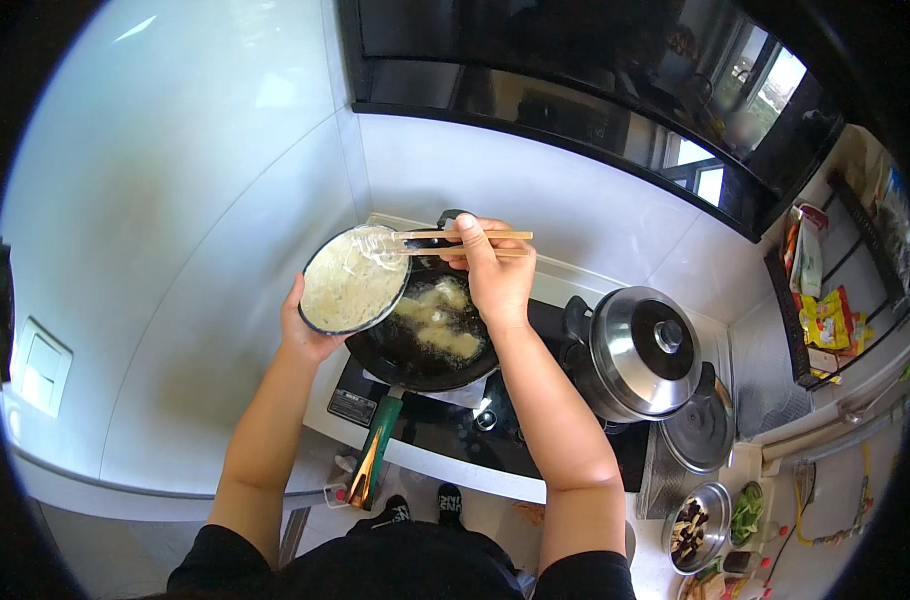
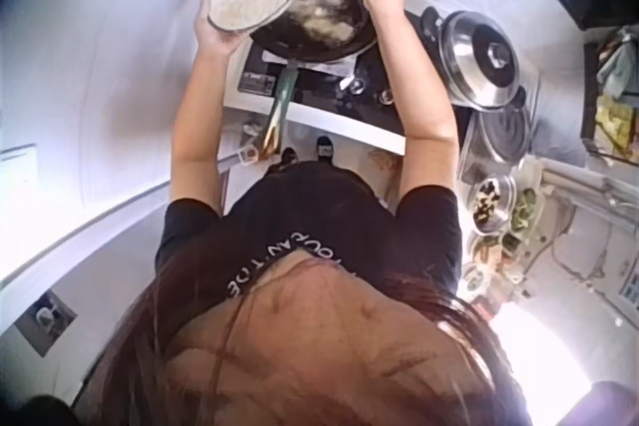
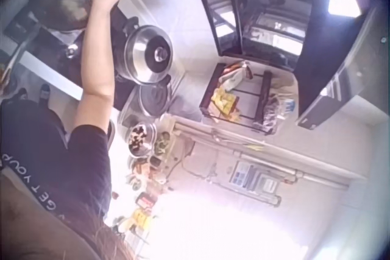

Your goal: The person uses chopsticks to transfer small pieces of batter from a bowl into a pan of hot oil, frying them.

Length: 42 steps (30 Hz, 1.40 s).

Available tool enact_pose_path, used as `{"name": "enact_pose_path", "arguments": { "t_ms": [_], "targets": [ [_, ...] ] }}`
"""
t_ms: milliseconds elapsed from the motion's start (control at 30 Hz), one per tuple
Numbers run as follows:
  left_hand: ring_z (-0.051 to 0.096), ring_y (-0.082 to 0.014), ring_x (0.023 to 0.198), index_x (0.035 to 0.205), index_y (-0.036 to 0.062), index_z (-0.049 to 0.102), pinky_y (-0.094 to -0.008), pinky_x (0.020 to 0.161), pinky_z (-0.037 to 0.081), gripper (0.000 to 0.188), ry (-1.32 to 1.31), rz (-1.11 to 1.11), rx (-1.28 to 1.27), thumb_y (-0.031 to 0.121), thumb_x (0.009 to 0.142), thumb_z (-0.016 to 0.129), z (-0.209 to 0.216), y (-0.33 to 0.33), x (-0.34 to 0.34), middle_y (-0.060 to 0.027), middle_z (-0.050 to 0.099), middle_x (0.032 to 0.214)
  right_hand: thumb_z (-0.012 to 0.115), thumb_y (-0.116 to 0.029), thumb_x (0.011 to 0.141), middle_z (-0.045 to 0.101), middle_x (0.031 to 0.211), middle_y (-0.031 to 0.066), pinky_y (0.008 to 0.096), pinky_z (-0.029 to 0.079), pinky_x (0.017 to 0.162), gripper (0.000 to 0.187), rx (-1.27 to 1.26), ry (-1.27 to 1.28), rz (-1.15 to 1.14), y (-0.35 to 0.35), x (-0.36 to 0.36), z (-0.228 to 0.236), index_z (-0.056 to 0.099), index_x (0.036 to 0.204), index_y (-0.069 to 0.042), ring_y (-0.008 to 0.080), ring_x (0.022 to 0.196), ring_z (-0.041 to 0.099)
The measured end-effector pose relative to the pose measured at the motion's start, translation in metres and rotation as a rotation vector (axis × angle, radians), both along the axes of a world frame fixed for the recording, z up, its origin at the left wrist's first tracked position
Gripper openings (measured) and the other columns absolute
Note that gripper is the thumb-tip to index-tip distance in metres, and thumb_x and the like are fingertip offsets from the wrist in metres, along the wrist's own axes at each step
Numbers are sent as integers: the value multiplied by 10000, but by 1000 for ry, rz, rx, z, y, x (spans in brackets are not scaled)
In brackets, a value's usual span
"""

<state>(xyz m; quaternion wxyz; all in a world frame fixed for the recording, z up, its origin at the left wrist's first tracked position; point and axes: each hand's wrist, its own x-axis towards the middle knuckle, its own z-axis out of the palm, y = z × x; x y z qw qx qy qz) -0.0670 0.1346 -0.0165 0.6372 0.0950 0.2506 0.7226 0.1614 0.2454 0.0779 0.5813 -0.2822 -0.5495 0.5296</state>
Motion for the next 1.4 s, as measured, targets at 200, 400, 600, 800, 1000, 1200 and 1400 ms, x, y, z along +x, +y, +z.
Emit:
{"name": "enact_pose_path", "arguments": {
  "t_ms": [200, 400, 600, 800, 1000, 1200, 1400],
  "targets": [
    [495, -303, 1216, 1348, 85, 443, -461, 987, 418, 670, 24, -35, 7, 592, 913, 384, 18, -43, -2, -118, 488, 1355, 693, -200, 865, 666, 764, 86, 228, 507, 579, 245, 134, -112, 42, -35, 1, 18, 675, 878, 44, 103, 623, 604],
    [511, -298, 1199, 1341, 79, 437, -453, 950, 453, 666, 138, 67, -39, 587, 912, 401, 29, -59, -4, -128, 495, 1338, 699, -206, 859, 656, 744, 51, 229, 506, 569, 246, 234, -421, 157, -64, 2, 28, 665, 886, 36, 100, 644, 609],
    [514, -297, 1197, 1349, 76, 417, -456, 944, 461, 665, 181, 142, -93, 580, 915, 405, 45, -73, 9, -136, 495, 1333, 715, -195, 840, 684, 760, 53, 239, 496, 608, 221, 295, -295, 64, -72, 10, 31, 701, 863, 24, 78, 672, 598],
    [520, -286, 1195, 1353, 75, 407, -455, 946, 464, 652, 221, 233, -88, 568, 926, 396, 43, -99, 18, -133, 498, 1329, 710, -189, 817, 705, 864, 135, 307, 546, 658, 159, 579, -434, 199, -123, 17, -6, 726, 877, -43, 206, 748, 687],
    [573, -252, 1130, 1329, 47, 417, -380, 893, 508, 586, 218, 355, -116, 501, 959, 395, 29, -134, 37, -124, 543, 1277, 738, -164, 775, 702, 847, 134, 331, 566, 623, 209, 857, -391, 242, -182, 32, -21, 684, 852, 23, 265, 722, 696],
    [591, -237, 1101, 1304, 15, 432, -360, 890, 509, 565, 240, 415, -124, 465, 963, 421, 8, -160, 48, -127, 567, 1242, 770, -135, 727, 698, 812, 149, 337, 566, 641, 206, 735, -308, 87, -187, 41, -24, 670, 809, 25, 271, 729, 699],
    [531, -256, 1179, 1320, 2, 429, -391, 982, 438, 599, 219, 396, -170, 486, 972, 366, -1, -174, 56, -137, 530, 1295, 749, -153, 756, 703, 886, 123, 317, 571, 656, 175, 870, -463, 223, -207, 30, -62, 682, 850, -21, 254, 763, 697]
  ]
}}
